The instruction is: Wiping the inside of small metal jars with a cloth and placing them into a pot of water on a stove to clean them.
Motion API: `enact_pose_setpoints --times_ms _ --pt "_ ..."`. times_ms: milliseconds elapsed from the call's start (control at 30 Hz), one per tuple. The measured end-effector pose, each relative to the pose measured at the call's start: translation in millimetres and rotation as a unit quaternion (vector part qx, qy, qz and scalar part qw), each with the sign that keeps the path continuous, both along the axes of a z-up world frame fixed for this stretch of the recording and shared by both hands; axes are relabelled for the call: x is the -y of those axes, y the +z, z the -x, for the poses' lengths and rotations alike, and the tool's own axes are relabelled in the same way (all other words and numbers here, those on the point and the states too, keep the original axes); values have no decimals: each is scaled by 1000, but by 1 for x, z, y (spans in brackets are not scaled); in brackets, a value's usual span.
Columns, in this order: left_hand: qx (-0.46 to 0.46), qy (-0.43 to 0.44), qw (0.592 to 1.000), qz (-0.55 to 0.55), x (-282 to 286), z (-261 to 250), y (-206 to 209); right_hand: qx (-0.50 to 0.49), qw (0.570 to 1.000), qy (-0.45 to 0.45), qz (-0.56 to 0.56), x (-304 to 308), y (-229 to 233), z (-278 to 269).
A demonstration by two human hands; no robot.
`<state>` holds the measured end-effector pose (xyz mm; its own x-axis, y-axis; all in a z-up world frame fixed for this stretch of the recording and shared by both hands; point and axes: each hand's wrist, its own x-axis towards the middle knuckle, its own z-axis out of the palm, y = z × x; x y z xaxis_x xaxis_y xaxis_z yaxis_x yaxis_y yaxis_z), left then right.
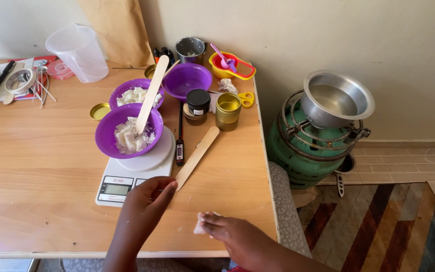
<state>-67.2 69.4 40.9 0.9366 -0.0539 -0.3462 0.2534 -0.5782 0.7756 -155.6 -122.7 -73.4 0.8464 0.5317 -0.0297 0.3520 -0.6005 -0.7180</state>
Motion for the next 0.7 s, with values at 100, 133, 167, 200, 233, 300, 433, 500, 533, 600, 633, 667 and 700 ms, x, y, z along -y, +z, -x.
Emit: enact_pose_setpoints --times_ms 100,133,167,200,233,300,433,500,533,600,633,667,700 --pt "26 60 998 1 -16 2 -13 56 997 -30 -45 -22 -10 -10" --pt "26 63 998 1 -20 2 -19 55 997 -28 -45 -28 -11 -14" --pt "66 90 994 7 -23 2 -25 97 993 -49 -54 -34 -12 -20" --pt "106 117 987 12 -26 2 -32 138 986 -69 -63 -40 -12 -26" --pt "108 120 987 13 -27 3 -33 140 986 -66 -62 -45 -16 -33" --pt "117 162 979 31 -28 7 -36 139 986 -86 -22 -55 -24 -44" --pt "352 141 923 -60 -41 5 -80 121 990 -59 -41 -68 -12 -53" --pt "465 159 863 -119 -49 -1 -95 110 992 -13 -59 -71 -14 -54" --pt "466 161 862 -118 -53 -7 -100 112 992 -12 -58 -70 -13 -55" --pt "430 210 871 -110 -64 -16 -111 118 991 60 -27 -69 -13 -53" --pt "430 214 870 -111 -67 -18 -111 118 991 64 -27 -70 -14 -51" --pt "392 213 891 -85 -70 -21 -111 114 991 66 -22 -71 -15 -49" --pt "351 211 910 -60 -75 -22 -111 108 992 70 -18 -73 -16 -47"
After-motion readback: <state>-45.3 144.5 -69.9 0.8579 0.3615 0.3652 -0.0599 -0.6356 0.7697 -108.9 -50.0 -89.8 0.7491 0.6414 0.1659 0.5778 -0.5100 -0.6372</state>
